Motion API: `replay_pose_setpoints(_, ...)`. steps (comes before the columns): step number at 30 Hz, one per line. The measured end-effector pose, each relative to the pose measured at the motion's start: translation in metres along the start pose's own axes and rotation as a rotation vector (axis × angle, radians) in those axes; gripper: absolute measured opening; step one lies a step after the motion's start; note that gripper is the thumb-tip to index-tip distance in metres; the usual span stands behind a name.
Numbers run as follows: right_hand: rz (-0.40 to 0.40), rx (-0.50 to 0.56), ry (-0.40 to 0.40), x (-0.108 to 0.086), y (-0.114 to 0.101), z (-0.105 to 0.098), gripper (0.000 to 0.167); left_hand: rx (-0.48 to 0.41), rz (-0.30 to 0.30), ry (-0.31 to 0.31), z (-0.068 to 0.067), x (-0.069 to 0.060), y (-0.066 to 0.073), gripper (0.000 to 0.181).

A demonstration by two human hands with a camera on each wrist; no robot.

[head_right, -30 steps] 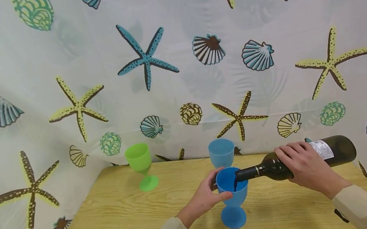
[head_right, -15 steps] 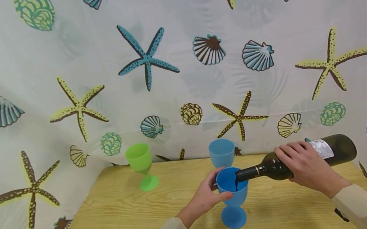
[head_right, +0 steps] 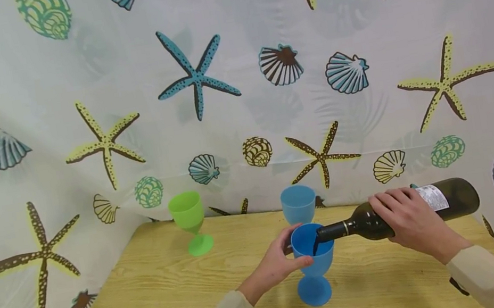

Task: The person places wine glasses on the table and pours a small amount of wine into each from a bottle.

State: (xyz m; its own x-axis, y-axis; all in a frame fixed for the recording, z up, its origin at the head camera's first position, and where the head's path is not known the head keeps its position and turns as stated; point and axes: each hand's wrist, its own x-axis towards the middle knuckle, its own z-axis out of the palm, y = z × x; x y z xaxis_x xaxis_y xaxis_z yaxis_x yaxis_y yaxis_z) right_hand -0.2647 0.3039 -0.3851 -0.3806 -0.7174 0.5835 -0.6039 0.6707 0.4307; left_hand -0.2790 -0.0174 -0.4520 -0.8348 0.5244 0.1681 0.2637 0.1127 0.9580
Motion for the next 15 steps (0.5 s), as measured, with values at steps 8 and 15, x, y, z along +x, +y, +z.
replay_pose_setpoints(8,0.003,0.002,-0.004,0.0001,0.0001,-0.0002,0.102,0.0,0.009,0.002,-0.0003,-0.0006,0.0008,0.071)
replay_pose_setpoints(15,0.004,0.008,0.001,0.0003,-0.0003,-0.0002,0.1,-0.008,0.002,0.001,0.0001,-0.002,0.0012,0.071)
